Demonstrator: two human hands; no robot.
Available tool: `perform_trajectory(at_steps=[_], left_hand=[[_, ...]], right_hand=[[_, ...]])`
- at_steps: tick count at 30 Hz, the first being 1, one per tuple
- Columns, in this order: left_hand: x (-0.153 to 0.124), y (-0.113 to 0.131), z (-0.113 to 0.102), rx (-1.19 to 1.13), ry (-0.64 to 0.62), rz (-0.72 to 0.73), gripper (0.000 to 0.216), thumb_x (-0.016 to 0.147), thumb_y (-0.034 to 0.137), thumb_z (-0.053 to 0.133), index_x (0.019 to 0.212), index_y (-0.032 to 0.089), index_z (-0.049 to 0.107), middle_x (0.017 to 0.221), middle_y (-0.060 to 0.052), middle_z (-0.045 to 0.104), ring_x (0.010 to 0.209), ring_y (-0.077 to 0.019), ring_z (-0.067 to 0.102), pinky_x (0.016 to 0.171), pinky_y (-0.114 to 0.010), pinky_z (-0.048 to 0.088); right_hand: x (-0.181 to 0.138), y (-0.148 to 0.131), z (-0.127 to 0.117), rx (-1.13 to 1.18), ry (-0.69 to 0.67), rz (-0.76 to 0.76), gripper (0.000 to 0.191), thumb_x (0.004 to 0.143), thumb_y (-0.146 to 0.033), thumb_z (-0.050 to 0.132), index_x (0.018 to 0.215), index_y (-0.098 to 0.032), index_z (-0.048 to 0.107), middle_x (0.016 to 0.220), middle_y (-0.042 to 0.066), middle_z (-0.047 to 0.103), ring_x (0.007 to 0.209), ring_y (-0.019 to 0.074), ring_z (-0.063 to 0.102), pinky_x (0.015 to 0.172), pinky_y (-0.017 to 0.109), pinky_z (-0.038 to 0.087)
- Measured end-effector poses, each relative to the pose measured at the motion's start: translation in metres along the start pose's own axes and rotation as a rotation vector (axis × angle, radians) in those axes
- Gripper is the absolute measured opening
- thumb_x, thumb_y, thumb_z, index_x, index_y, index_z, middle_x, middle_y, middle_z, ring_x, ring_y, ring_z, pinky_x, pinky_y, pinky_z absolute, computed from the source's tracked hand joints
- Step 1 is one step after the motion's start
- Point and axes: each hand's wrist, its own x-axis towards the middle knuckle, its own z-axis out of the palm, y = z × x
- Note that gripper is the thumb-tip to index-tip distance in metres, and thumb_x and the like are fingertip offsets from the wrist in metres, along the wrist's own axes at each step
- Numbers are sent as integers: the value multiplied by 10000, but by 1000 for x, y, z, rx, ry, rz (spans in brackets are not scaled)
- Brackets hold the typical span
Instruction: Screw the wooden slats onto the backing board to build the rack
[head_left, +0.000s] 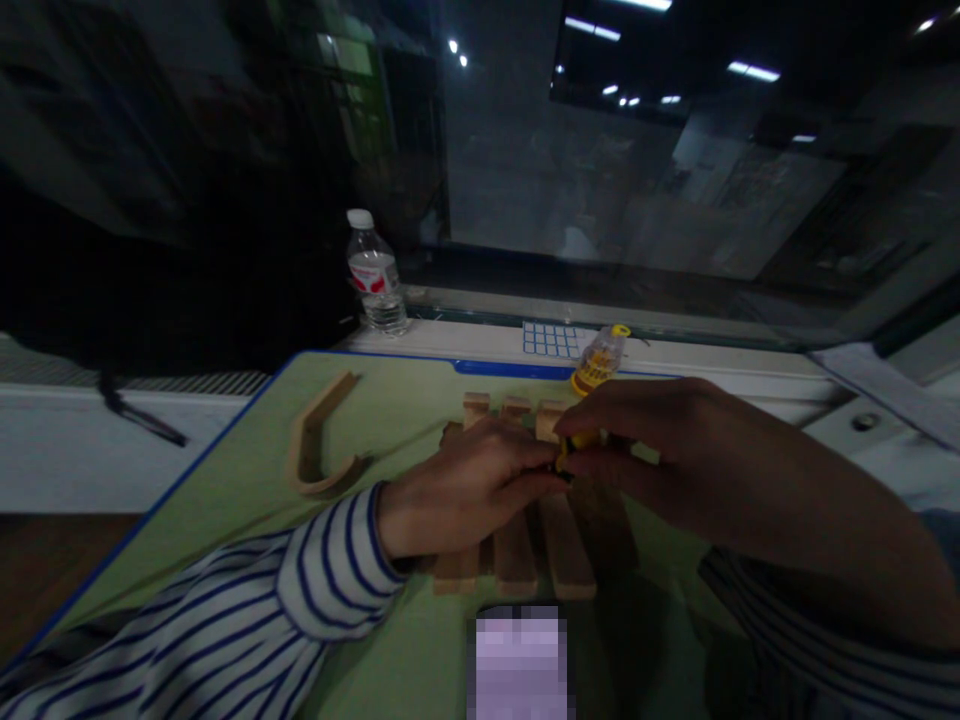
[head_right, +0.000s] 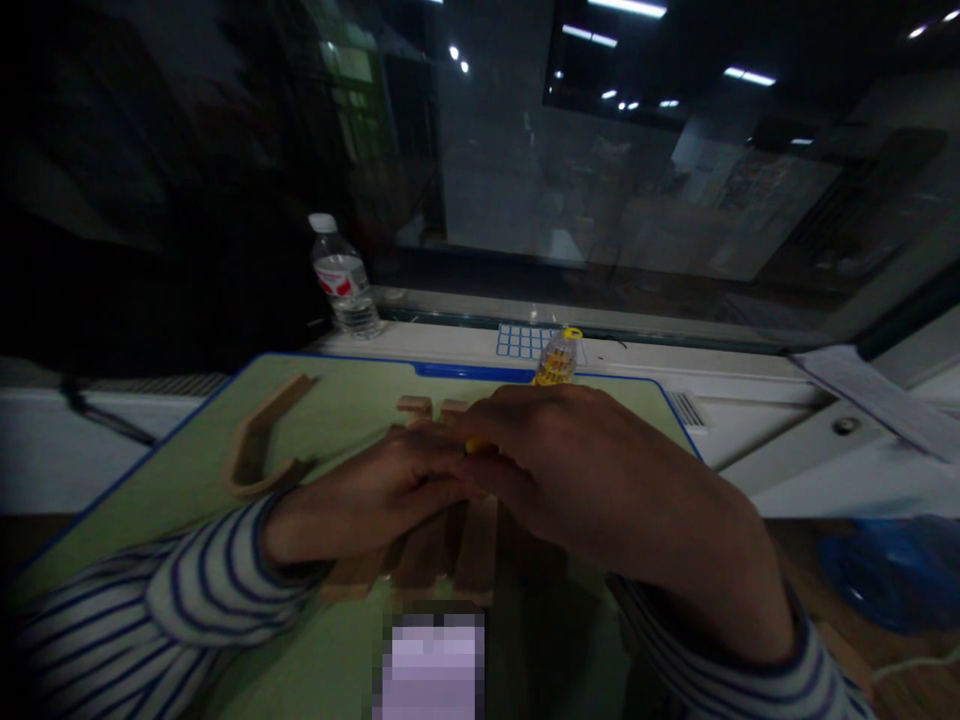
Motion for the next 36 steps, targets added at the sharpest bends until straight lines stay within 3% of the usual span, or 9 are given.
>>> perform_trajectory(at_steps=[5,9,15,18,21,25,31,36], left_hand=[[1,-4,-1,-28,-61,49,223,955,186,442,1034,149,647,1036,-68,666,975,-164,603,872,-290,455],[-1,-1,-3,4,-44,10,193,940,204,479,980,153,661,955,-47,672,888,-155,605,792,-270,457],[-2,11,-2,123,233,-34,161,840,322,647,866,169,690,782,6,684,733,-138,591,674,-253,413],[-2,12,0,137,270,-5,124,835,291,655,827,175,698,748,13,687,705,-133,584,666,-254,403],[-2,10,1,148,262,21,161,856,304,627,789,177,701,743,7,689,707,-137,586,665,-257,407],[-3,9,2,92,206,34,206,903,330,558,917,180,699,851,-16,704,782,-143,618,724,-259,441],[-2,7,0,52,120,-3,209,915,297,544,961,160,695,823,-35,687,798,-163,615,747,-280,461],[-1,4,-2,4,66,48,210,944,252,495,948,164,686,869,-29,682,823,-150,612,779,-277,452]], right_hand=[[1,-1,-1,21,-23,20,171,904,-307,540,1048,-274,624,1021,-24,690,908,158,635,832,303,458],[2,0,1,27,-23,-2,173,898,-276,549,1061,-280,609,1025,-32,680,924,147,627,825,286,452],[0,1,2,0,-17,6,67,881,-271,576,843,-223,604,888,-23,672,862,145,626,802,279,454],[-1,1,3,-13,-18,9,101,882,-309,575,834,-224,602,865,-22,671,859,152,628,803,288,456],[-1,0,2,-39,-6,-15,107,890,-301,562,974,-252,608,995,-30,685,919,145,630,809,276,453],[-6,-4,-3,-52,-6,-44,247,894,-234,543,1135,-282,567,1119,-52,675,972,112,631,812,225,449],[-8,-7,-7,-34,23,-92,312,881,-128,523,1144,-276,599,1122,-59,694,936,67,648,792,156,434],[-5,-4,-5,-64,19,-24,204,897,-176,511,1004,-282,648,1029,-76,715,869,89,663,745,198,448]])
